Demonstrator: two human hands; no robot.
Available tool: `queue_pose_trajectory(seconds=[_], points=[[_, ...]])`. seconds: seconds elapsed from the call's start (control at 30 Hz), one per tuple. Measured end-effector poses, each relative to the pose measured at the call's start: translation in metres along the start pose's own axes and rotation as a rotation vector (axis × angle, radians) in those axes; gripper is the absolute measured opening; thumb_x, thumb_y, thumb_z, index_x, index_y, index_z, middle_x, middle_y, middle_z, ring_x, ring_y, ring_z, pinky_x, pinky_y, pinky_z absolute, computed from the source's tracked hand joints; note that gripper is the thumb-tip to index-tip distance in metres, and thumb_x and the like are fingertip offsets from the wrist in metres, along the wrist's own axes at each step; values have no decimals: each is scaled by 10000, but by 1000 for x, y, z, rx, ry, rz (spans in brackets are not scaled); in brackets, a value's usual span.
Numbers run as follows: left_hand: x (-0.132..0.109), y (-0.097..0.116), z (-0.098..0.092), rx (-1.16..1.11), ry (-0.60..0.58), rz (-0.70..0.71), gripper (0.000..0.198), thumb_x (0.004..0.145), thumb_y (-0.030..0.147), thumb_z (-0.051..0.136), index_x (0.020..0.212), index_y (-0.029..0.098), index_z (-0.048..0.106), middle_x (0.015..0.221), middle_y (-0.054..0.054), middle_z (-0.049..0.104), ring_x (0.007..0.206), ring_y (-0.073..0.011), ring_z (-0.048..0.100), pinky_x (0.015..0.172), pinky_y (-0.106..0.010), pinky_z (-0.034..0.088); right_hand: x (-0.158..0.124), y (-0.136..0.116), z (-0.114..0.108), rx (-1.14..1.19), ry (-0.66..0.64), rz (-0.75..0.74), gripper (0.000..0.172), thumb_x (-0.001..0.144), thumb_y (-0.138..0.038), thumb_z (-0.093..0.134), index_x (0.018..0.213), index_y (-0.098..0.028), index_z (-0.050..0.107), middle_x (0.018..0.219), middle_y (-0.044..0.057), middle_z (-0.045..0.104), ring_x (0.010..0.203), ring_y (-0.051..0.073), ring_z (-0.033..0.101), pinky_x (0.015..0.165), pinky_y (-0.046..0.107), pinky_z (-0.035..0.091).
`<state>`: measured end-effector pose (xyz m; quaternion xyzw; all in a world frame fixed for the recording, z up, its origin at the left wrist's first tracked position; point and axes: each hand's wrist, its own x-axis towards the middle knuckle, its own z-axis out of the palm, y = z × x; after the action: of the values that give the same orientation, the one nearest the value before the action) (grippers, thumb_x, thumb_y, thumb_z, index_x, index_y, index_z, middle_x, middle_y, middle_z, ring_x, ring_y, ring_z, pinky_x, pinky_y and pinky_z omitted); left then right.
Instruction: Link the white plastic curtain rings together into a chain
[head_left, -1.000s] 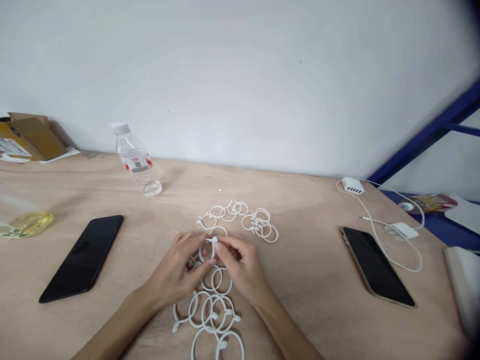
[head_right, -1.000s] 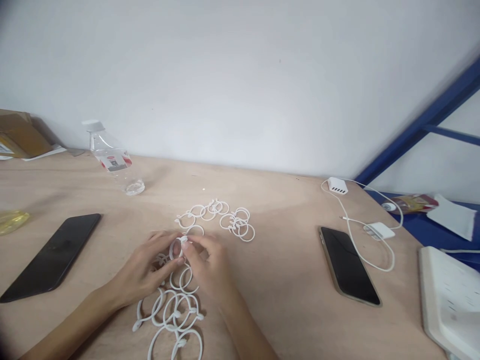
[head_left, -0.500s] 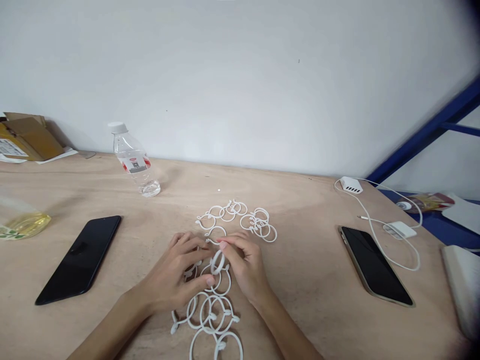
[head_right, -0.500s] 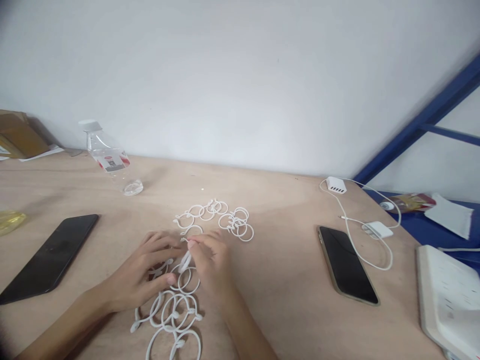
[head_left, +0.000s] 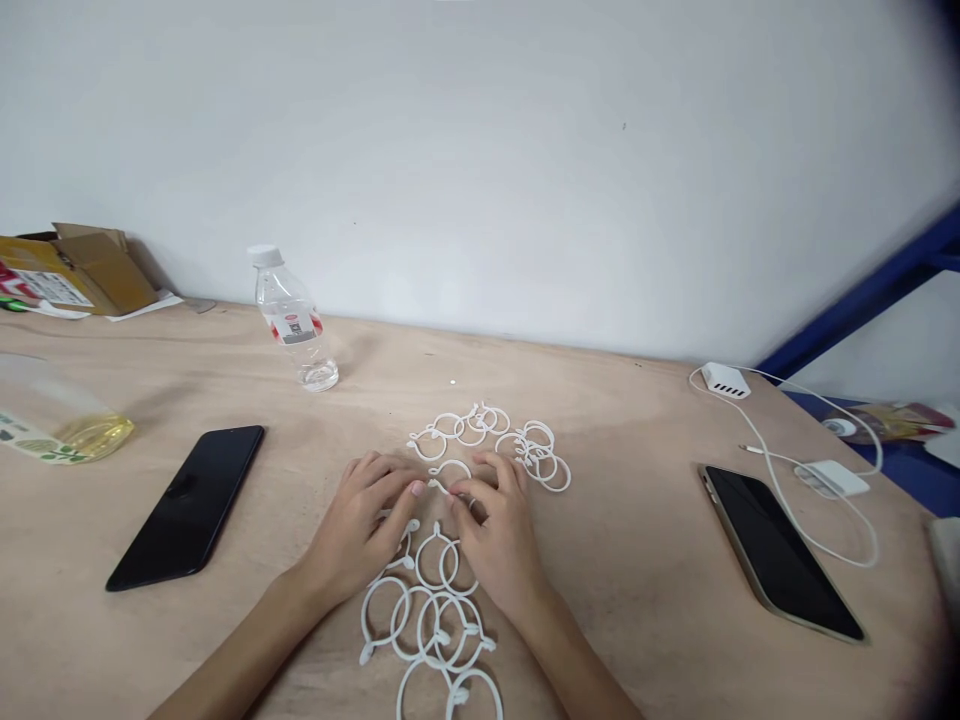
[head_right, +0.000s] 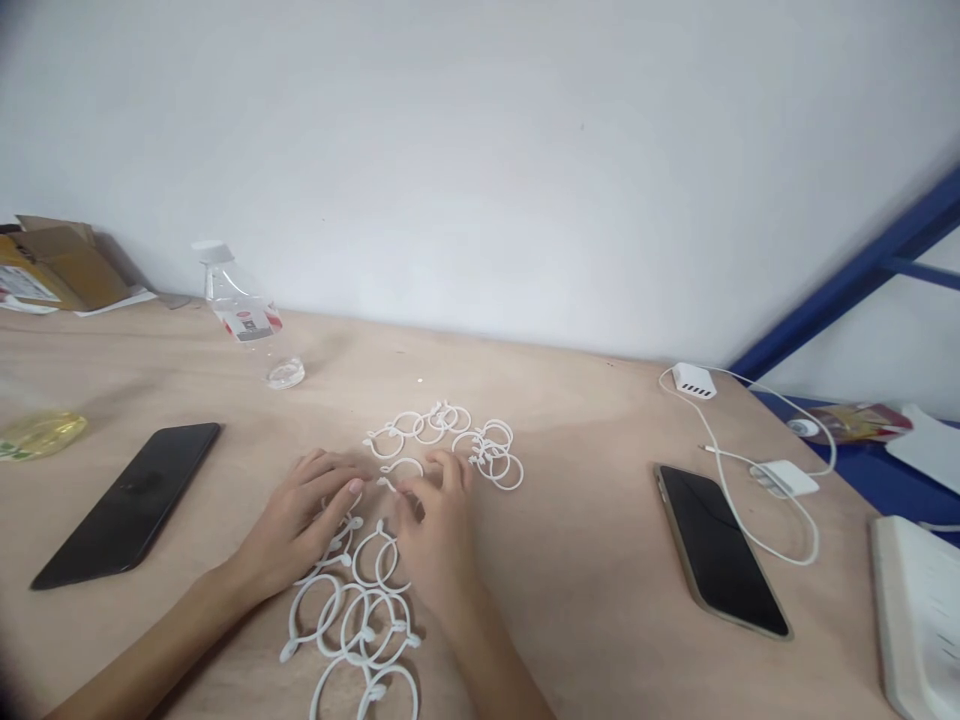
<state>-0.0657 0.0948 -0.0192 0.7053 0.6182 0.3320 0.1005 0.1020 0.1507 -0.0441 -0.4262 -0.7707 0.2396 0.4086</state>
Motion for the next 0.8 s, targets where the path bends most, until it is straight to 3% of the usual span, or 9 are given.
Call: queue_pose_trajectory(seconds=[0.1,0.2,0.47,0.67,0.8], points=[[-3,-2,4,-18,28,-64,311,938,330,457,1197,193,562,1033,-83,650,946,-234,573,857,-406,451,0,0,-3,139,9,14,118,829,-171,607,820,-209,718,920,81,612,937,242,554,856,423,463],[-5,0,6,-63,-6,-72,434,928,339,476,1338,196,448,1116,-102,632,960,-240,583,860,-413,475,-1,-2,-6,314,-67,48,131,874,-208,558,866,-195,688,841,51,658,847,205,603,765,344,491],[-3,18,-2,-293,-196,50,335,973,289,398,1270,239,545,1217,-71,634,1074,-219,571,940,-355,448,-3,-4,-7,411,-83,151,174,886,-232,540,894,-187,707,874,56,714,827,198,655,726,293,498],[-5,11,1,-242,-132,59,353,956,297,442,1294,246,533,1229,-81,628,1112,-238,547,968,-390,424,-2,-5,-7,471,-129,188,181,876,-233,553,913,-180,722,879,57,728,811,191,666,712,278,507],[-8,11,3,-250,-130,47,396,919,332,517,1303,238,517,1202,-87,630,1111,-249,544,959,-395,435,-2,-7,-9,439,-92,163,179,865,-216,557,878,-171,729,861,63,718,807,189,651,709,283,505]])
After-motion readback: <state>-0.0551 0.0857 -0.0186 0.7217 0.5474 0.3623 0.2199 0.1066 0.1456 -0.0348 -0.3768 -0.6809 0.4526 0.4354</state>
